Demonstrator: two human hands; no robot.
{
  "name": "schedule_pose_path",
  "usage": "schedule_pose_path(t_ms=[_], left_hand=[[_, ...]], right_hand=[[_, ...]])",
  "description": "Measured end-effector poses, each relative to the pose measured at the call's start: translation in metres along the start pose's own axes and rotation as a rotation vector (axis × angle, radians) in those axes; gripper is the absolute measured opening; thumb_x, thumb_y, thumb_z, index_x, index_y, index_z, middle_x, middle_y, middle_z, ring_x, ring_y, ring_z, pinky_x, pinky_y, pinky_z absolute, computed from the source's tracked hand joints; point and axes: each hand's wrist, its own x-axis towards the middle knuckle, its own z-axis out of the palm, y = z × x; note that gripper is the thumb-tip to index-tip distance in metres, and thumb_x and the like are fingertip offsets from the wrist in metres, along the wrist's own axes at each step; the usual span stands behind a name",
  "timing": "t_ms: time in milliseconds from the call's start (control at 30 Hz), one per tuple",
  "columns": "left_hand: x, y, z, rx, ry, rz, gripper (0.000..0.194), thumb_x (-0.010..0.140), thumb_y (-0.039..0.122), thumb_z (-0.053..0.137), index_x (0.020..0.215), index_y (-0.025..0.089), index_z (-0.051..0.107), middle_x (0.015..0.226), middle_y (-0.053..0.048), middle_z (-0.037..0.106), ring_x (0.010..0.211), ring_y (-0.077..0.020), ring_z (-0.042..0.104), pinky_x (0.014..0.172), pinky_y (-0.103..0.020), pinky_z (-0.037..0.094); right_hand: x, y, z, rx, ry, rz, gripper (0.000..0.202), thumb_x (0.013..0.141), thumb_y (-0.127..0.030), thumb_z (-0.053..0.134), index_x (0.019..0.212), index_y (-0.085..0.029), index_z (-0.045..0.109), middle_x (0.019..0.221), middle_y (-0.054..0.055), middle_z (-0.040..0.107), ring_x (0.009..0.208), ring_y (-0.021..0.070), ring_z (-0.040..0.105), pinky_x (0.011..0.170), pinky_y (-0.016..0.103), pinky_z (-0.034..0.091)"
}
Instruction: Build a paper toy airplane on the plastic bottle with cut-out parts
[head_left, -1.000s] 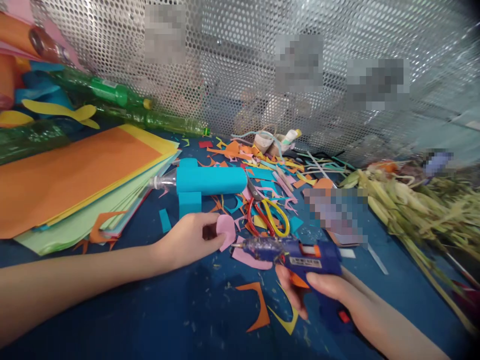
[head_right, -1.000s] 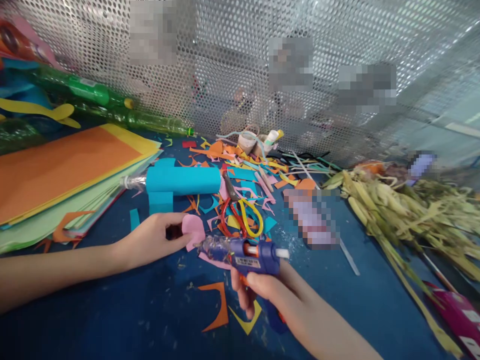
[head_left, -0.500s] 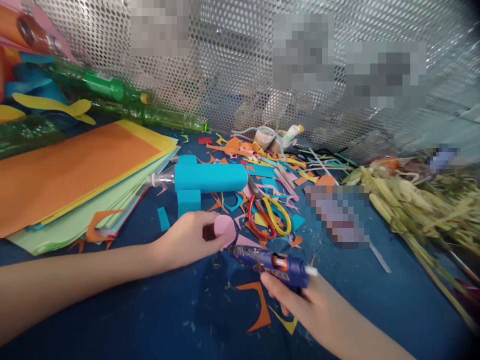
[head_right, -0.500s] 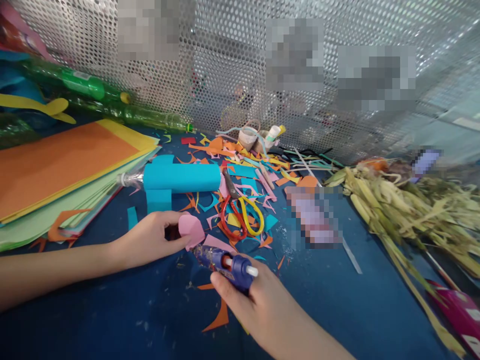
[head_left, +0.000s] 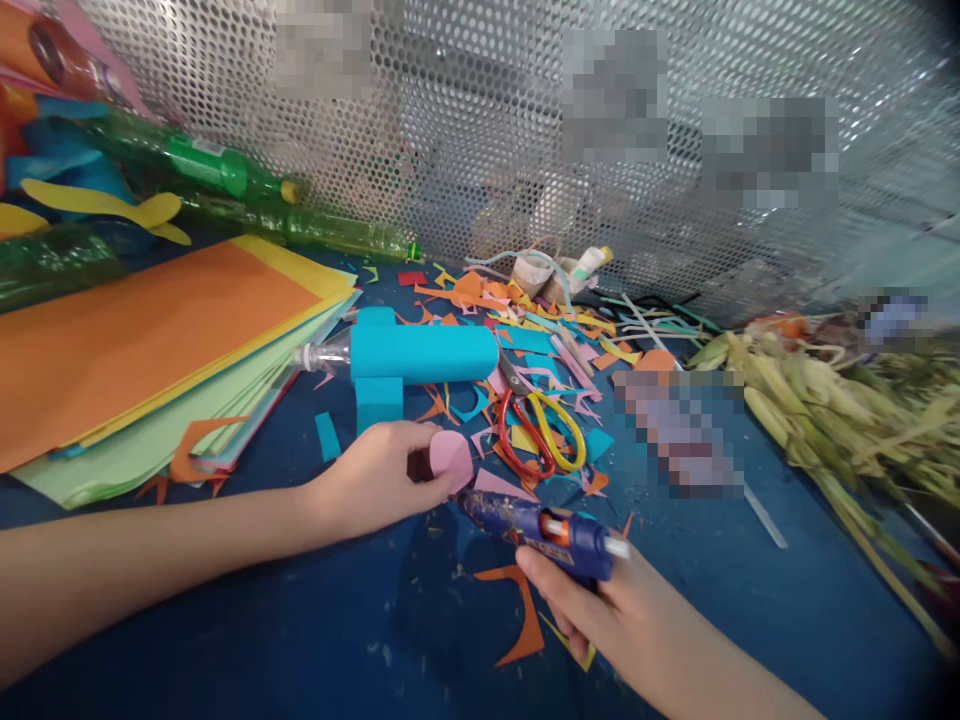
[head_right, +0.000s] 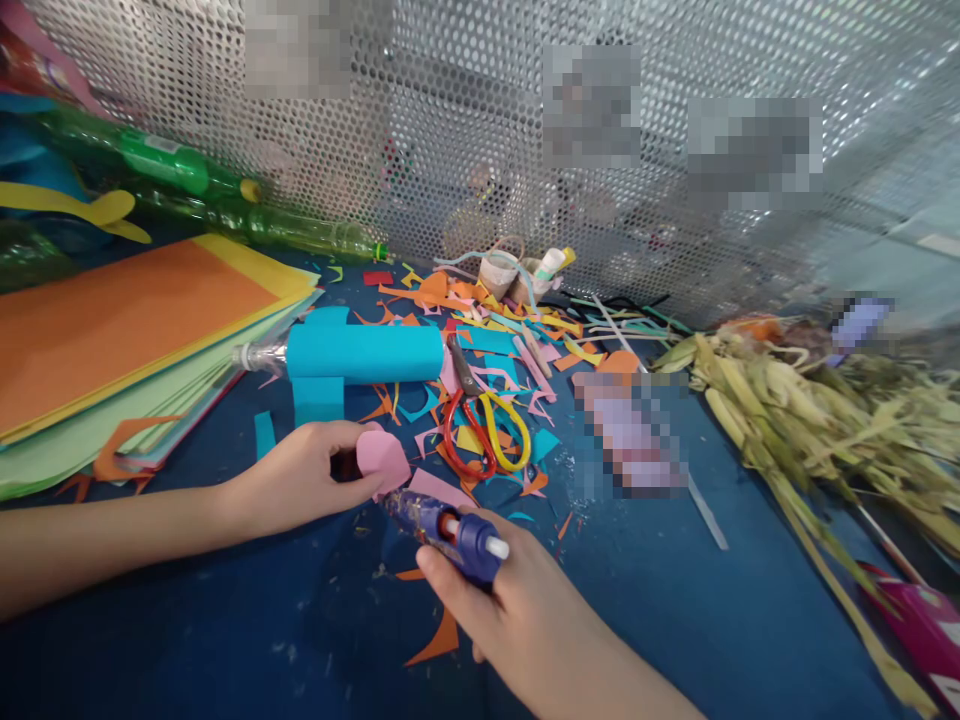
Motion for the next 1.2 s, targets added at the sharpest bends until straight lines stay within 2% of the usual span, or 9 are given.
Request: schedule_pose_path(t_ms=[67,233,467,667,733,833,1033,1200], left_hand=[[-0.0003,0.0002,0.0005,0.002,0.003,-0.004,0.018,0.078,0.032,0.053,0.075,0.017,0.063,0.064,0.002,0.059,0.055,-0.0104,0.049,0.049,-0.022,0.033],[-0.0003,0.0008,0.0003,0.008,0.000,-0.005,0.017,0.077,0.032,0.055,0.074,0.017,0.062,0.064,0.002,0.058,0.055,-0.0105,0.049,0.050,-0.022,0.033],[-0.0002,0.0007,0.0000,0.025,0.020,0.010,0.020,0.078,0.034,0.053,0.068,0.017,0.058,0.061,0.002,0.056,0.054,-0.0099,0.048,0.049,-0.021,0.033],[0.0000,0.0013,-0.0009,0.012,0.006,0.019,0.014,0.076,0.030,0.057,0.072,0.018,0.061,0.064,0.003,0.058,0.055,-0.0102,0.050,0.050,-0.021,0.034],[0.0001,0.0013,-0.0011,0.026,0.014,0.019,0.018,0.078,0.033,0.055,0.070,0.018,0.060,0.062,0.002,0.058,0.055,-0.0104,0.050,0.049,-0.022,0.033],[0.0002,0.0008,-0.0008,0.043,0.020,0.018,0.025,0.080,0.037,0.052,0.066,0.018,0.057,0.060,0.002,0.056,0.054,-0.0104,0.049,0.048,-0.022,0.031],[0.0001,-0.0011,-0.0002,0.033,0.008,0.019,0.019,0.078,0.034,0.054,0.069,0.018,0.058,0.062,0.002,0.057,0.054,-0.0102,0.049,0.049,-0.022,0.032],[0.0006,-0.0001,-0.0008,0.065,0.026,0.019,0.026,0.079,0.038,0.053,0.063,0.017,0.054,0.058,0.002,0.053,0.053,-0.0101,0.046,0.048,-0.022,0.030]], right_hand=[[-0.0006,0.0006,0.0010,0.006,-0.016,0.008,0.027,0.088,-0.045,0.040,0.086,-0.021,0.053,0.050,-0.005,0.050,0.043,0.0107,0.057,0.042,0.018,0.043],[-0.0018,-0.0004,0.0010,-0.012,0.046,0.037,0.026,0.087,-0.043,0.042,0.076,-0.021,0.050,0.049,-0.006,0.049,0.040,0.0097,0.054,0.042,0.019,0.042],[-0.0018,-0.0062,0.0023,0.003,0.015,0.072,0.027,0.086,-0.046,0.042,0.081,-0.022,0.053,0.047,-0.006,0.047,0.041,0.0109,0.054,0.039,0.019,0.042],[-0.0018,-0.0030,-0.0002,-0.047,0.047,0.084,0.028,0.086,-0.044,0.041,0.070,-0.022,0.048,0.043,-0.007,0.046,0.038,0.0102,0.052,0.042,0.020,0.043],[-0.0021,-0.0045,0.0005,-0.036,0.030,0.090,0.029,0.086,-0.044,0.041,0.069,-0.022,0.047,0.045,-0.006,0.047,0.039,0.0099,0.053,0.042,0.019,0.043],[-0.0023,-0.0072,0.0022,-0.013,0.023,0.093,0.027,0.085,-0.045,0.042,0.071,-0.022,0.048,0.048,-0.005,0.047,0.041,0.0099,0.053,0.040,0.018,0.042],[-0.0023,-0.0060,0.0017,-0.010,0.025,0.132,0.027,0.085,-0.046,0.041,0.078,-0.022,0.050,0.048,-0.006,0.046,0.039,0.0103,0.052,0.039,0.019,0.042],[-0.0038,-0.0079,0.0028,-0.029,0.016,0.116,0.027,0.086,-0.045,0.041,0.077,-0.022,0.051,0.048,-0.006,0.046,0.041,0.0101,0.053,0.039,0.018,0.041]])
